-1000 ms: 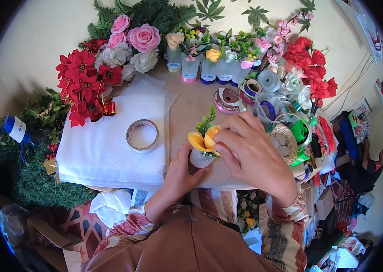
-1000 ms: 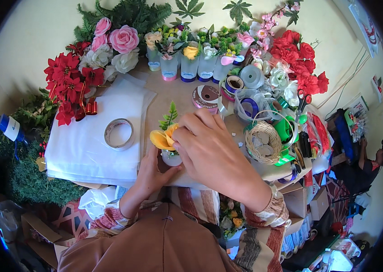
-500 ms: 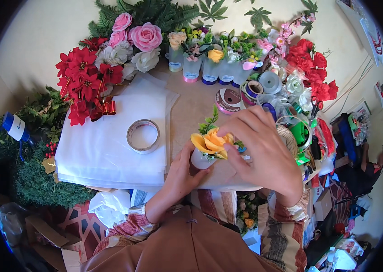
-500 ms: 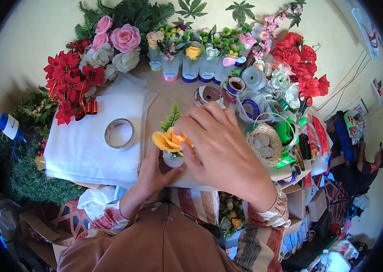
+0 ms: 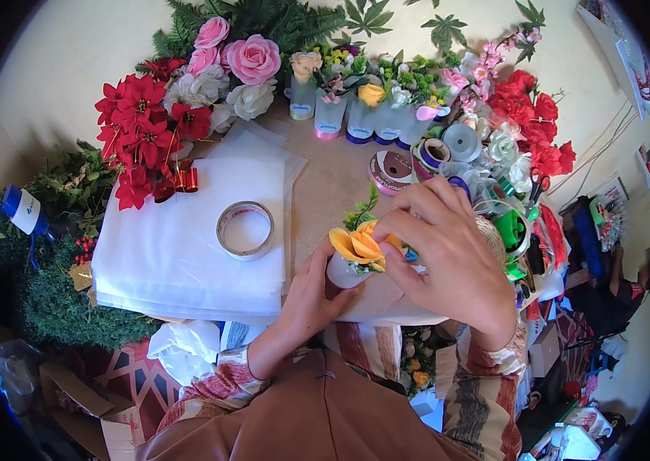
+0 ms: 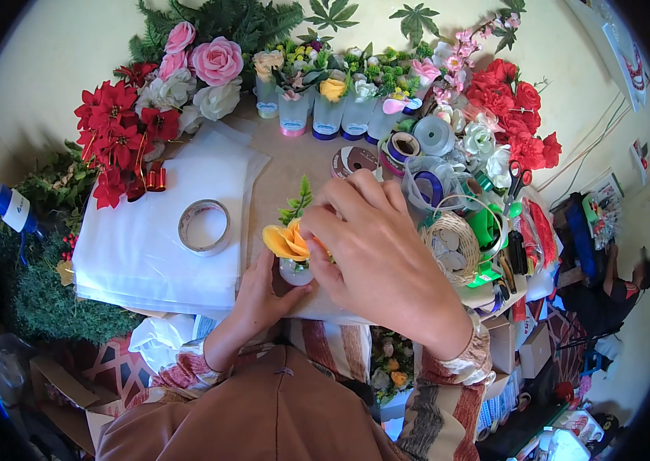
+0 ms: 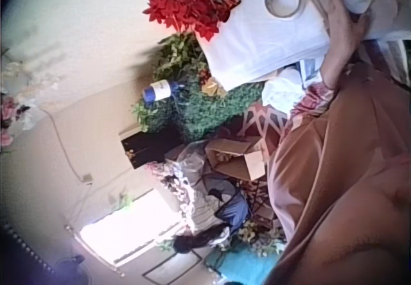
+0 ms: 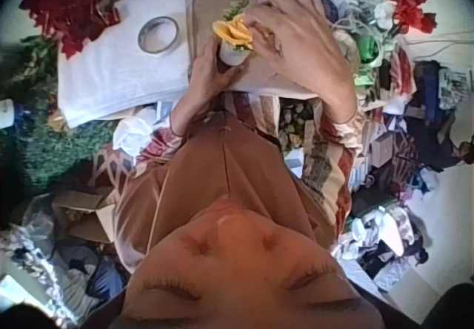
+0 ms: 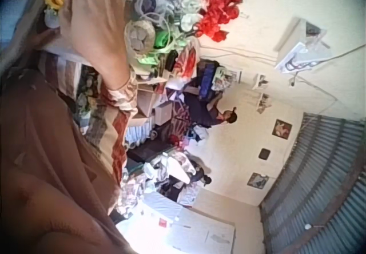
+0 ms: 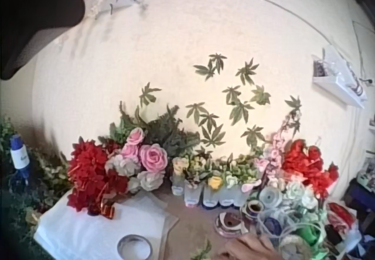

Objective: The person cuts a pink ribbon and wraps it around the rim of a small plastic vase. They then insert a yellow artificial rose into the vase and adjust its position. Finally, they handle a piece of translucent wrapping paper, folding and taping it.

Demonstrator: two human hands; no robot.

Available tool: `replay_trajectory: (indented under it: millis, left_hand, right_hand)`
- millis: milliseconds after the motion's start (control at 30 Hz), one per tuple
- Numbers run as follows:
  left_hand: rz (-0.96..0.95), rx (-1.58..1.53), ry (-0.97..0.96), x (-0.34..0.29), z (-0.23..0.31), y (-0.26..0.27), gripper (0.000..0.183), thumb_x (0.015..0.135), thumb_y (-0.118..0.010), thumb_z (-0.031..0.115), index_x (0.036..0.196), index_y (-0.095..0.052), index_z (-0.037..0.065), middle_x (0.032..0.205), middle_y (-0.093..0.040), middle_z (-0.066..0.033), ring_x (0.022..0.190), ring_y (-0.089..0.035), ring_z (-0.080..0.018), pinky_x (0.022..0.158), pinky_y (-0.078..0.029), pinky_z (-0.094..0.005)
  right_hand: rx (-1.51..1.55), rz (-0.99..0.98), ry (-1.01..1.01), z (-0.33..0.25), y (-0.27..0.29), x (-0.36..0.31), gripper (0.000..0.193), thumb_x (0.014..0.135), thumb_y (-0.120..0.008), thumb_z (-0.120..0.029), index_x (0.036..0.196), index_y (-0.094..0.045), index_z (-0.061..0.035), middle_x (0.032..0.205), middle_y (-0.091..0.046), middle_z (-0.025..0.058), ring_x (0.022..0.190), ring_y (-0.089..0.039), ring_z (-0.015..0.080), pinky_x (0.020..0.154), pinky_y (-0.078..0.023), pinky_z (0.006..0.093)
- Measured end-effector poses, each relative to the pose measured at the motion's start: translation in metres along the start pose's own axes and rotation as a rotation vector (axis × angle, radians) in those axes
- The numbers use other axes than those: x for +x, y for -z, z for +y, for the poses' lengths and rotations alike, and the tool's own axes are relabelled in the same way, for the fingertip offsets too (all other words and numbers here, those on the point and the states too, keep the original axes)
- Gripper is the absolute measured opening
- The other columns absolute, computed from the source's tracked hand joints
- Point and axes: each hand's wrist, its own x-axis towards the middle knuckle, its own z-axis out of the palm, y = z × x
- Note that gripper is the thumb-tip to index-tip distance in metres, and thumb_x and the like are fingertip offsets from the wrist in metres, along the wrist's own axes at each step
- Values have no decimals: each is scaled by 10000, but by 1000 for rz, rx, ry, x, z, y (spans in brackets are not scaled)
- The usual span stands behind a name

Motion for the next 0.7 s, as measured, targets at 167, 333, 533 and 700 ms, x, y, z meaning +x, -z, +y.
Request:
replay_trajectory:
  millis: [167, 333, 533, 700]
  left_hand:
    - [7, -22, -14, 1, 2, 1, 728, 665, -725, 51, 1269, -321, 7, 1113, -505, -247, 1007, -528, -395, 833, -449, -397]
    - [32, -12, -61, 1, 0, 1, 737, 663, -726, 43, 1278, -320, 9, 1119, -499, -247, 995, -537, -387, 810, -464, -387]
    - [33, 4, -52, 1, -1, 0, 751, 665, -726, 50, 1289, -310, 11, 1117, -499, -248, 999, -533, -387, 816, -458, -391]
    - [34, 16, -66, 0, -2, -1, 754, 668, -722, 49, 1295, -306, 12, 1121, -501, -241, 1003, -528, -382, 820, -453, -395]
  right_hand:
    - [-5, -88, 2, 1, -1, 0, 160, 660, -661, -89, 804, -602, -54, 902, -492, 72, 889, -442, 253, 789, -357, 343]
    - [65, -184, 17, 4, -2, 3, 205, 636, -699, -168, 768, -615, -34, 919, -482, 85, 919, -429, 255, 812, -349, 339]
    - [95, -188, 14, 7, -6, 2, 206, 662, -697, -216, 736, -657, -28, 909, -487, 83, 944, -417, 248, 813, -326, 364]
    - [73, -186, 14, 5, -6, 2, 191, 661, -702, -209, 716, -663, -30, 905, -487, 81, 947, -415, 248, 816, -323, 363]
